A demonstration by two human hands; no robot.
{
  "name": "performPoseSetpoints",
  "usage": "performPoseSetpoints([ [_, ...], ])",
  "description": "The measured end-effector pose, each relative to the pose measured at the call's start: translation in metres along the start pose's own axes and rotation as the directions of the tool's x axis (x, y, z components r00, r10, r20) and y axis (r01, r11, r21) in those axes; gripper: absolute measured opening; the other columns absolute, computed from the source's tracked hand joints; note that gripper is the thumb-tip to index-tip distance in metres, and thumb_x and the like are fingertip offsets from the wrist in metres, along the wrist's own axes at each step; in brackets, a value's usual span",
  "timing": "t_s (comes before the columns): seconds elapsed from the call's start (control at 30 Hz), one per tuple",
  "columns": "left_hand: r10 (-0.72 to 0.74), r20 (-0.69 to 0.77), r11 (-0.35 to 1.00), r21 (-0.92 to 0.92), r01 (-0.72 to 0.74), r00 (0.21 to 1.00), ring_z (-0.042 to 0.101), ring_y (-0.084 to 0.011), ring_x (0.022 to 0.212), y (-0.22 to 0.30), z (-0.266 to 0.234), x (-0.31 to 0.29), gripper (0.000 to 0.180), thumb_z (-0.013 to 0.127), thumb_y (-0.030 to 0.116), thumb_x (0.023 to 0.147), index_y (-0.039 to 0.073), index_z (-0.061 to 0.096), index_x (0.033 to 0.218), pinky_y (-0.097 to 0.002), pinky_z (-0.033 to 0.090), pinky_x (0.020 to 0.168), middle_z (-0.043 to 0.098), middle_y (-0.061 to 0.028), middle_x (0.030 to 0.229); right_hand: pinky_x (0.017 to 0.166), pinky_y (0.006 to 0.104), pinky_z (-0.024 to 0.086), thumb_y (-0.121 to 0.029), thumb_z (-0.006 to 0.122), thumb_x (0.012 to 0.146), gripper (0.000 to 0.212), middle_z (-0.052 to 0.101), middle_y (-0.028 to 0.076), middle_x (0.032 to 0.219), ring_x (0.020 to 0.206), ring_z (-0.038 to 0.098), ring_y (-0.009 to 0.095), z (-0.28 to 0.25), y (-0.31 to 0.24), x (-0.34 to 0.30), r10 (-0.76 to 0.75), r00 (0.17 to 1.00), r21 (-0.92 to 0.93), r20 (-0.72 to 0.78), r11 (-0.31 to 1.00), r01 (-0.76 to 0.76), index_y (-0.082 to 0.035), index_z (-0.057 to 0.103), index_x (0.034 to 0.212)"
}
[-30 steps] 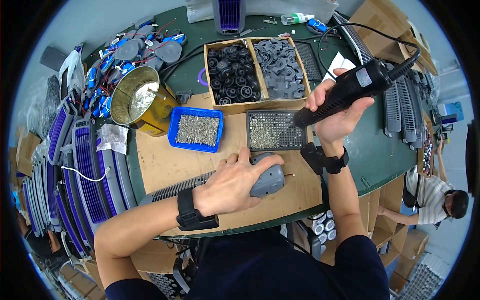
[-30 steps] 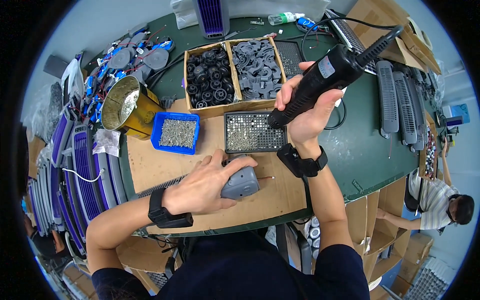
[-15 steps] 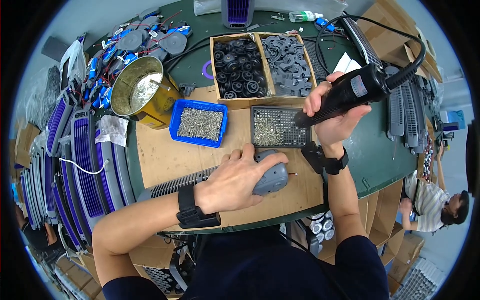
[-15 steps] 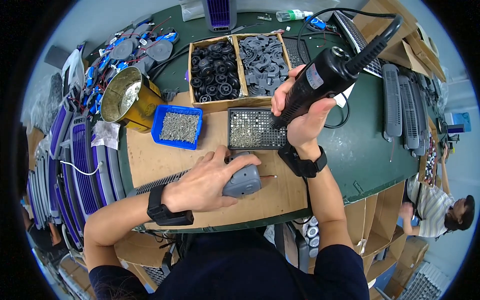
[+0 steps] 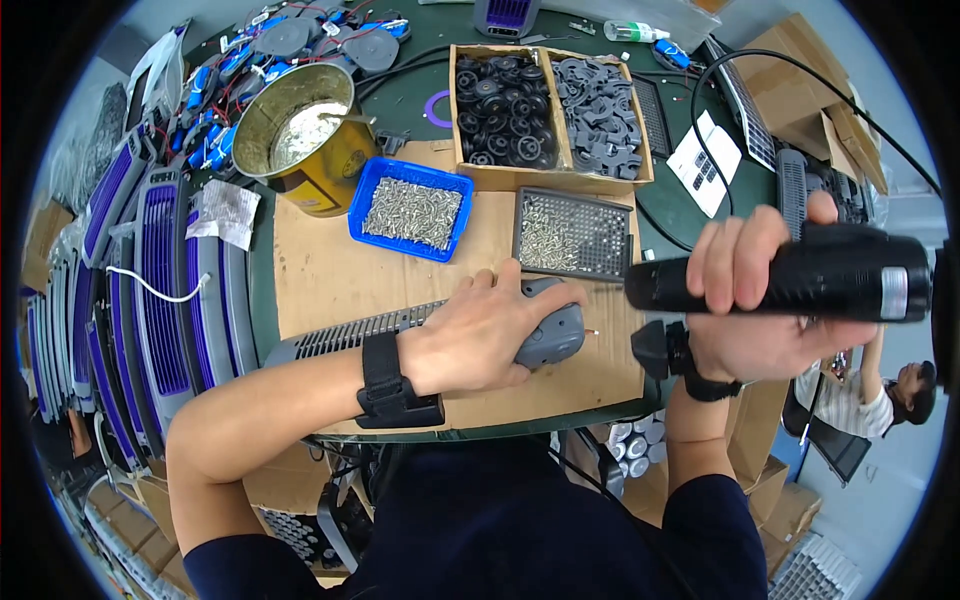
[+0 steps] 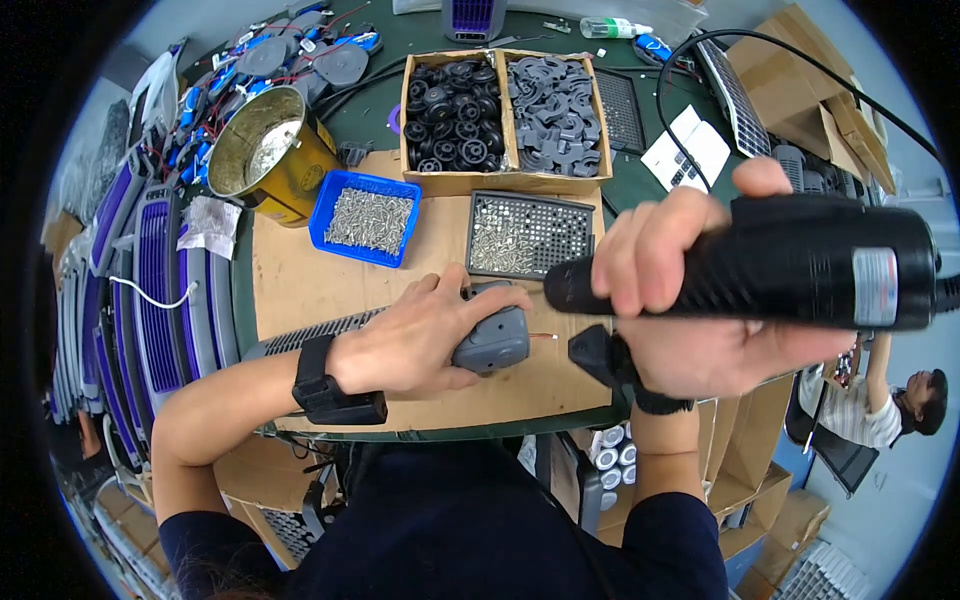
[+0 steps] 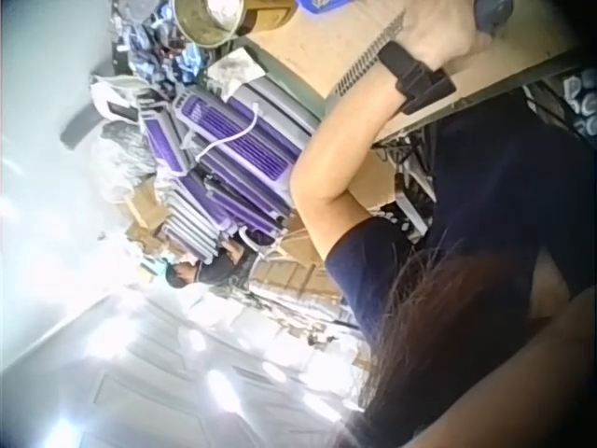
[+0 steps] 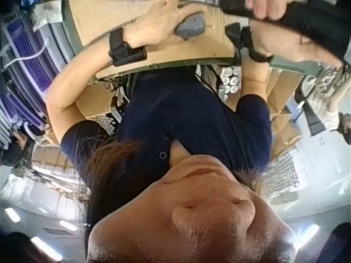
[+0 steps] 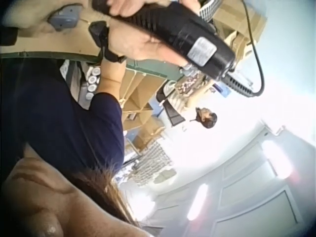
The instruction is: The person fits a purple grille onto a gray housing, wipes a black fan blade with a cloth, and applies a substance to the blade with a thin tool. They then place the blade into the housing, attach a battery, and secure the assembly with a power screwdriver.
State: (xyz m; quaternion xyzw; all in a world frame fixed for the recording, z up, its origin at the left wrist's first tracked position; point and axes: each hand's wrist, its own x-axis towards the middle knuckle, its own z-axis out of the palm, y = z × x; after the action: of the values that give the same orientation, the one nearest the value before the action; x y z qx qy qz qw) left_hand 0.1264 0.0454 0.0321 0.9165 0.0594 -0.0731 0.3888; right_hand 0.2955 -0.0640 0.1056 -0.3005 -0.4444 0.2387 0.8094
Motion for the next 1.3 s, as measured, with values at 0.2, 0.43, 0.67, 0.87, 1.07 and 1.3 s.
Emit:
performPoseSetpoints([
  [0.2,-0.038,0.049,0.999,0.017,0.038,0.998,0.051,-0.044,0.094,0.003,-0.004,-0.001,0.084,0.08,0.019,0.07,0.023,0.037,0.142,-0.0468,0.044,0.085,0.049,-0.0259,0.107,0.043,0.0284,0.041,-0.082,0.04,0.082,0.086,0.044,0.001,0.058,0.043,0.043,0.012,0.019,0.001,-0.017,0.144,0.99,-0.014,-0.006,0.989,-0.144,-0.01,0.039,0.128],
  [0.43,0.041,0.022,0.999,0.008,-0.041,0.999,0.049,-0.0409,0.098,-0.003,0.003,0.0,0.084,0.079,0.018,0.07,0.017,0.035,0.142,-0.0439,0.041,0.086,0.056,-0.0254,0.105,0.043,0.0289,0.042,-0.085,0.042,0.079,0.089,0.048,0.003,0.059,0.045,0.045,0.014,0.023,0.007,-0.023,0.198,0.98,-0.06,-0.008,0.978,-0.198,-0.009,0.039,0.126],
  [0.67,0.01,-0.011,1.0,-0.001,-0.01,1.0,0.056,-0.0455,0.093,-0.005,0.009,-0.001,0.086,0.08,0.014,0.068,0.029,0.037,0.141,-0.047,0.045,0.085,0.049,-0.0262,0.111,0.042,0.0293,0.042,-0.085,0.051,0.073,0.082,0.05,0.006,0.054,0.043,0.046,0.016,0.042,0.008,-0.027,0.278,0.958,-0.253,-0.063,0.925,-0.285,-0.011,0.039,0.105],
  [0.87,-0.029,-0.003,0.999,0.037,0.029,1.0,0.056,-0.0454,0.093,0.002,0.003,-0.004,0.088,0.079,0.013,0.069,0.032,0.034,0.143,-0.0481,0.045,0.085,0.048,-0.0254,0.111,0.043,0.0296,0.042,-0.085,0.052,0.072,0.081,0.05,0.006,0.054,0.042,0.046,0.017,0.045,0.003,-0.03,0.316,0.946,-0.319,-0.073,0.891,-0.322,-0.011,0.04,0.104],
  [1.07,-0.018,-0.012,1.0,0.01,0.018,1.0,0.055,-0.0452,0.095,-0.001,0.006,-0.004,0.088,0.078,0.012,0.069,0.033,0.034,0.143,-0.0478,0.045,0.085,0.048,-0.0254,0.111,0.043,0.0301,0.042,-0.085,0.051,0.073,0.082,0.049,0.005,0.055,0.043,0.046,0.017,0.043,0.003,-0.03,0.319,0.946,-0.29,-0.053,0.902,-0.32,-0.011,0.04,0.106],
  [1.3,-0.011,-0.008,0.998,0.059,0.011,1.0,0.055,-0.0451,0.096,0.001,0.004,-0.005,0.09,0.08,0.015,0.069,0.028,0.032,0.144,-0.0477,0.045,0.084,0.05,-0.025,0.109,0.044,0.0308,0.042,-0.086,0.049,0.073,0.084,0.049,0.005,0.055,0.044,0.046,0.017,0.039,0.002,-0.027,0.3,0.953,-0.258,-0.031,0.919,-0.298,-0.011,0.041,0.108],
])
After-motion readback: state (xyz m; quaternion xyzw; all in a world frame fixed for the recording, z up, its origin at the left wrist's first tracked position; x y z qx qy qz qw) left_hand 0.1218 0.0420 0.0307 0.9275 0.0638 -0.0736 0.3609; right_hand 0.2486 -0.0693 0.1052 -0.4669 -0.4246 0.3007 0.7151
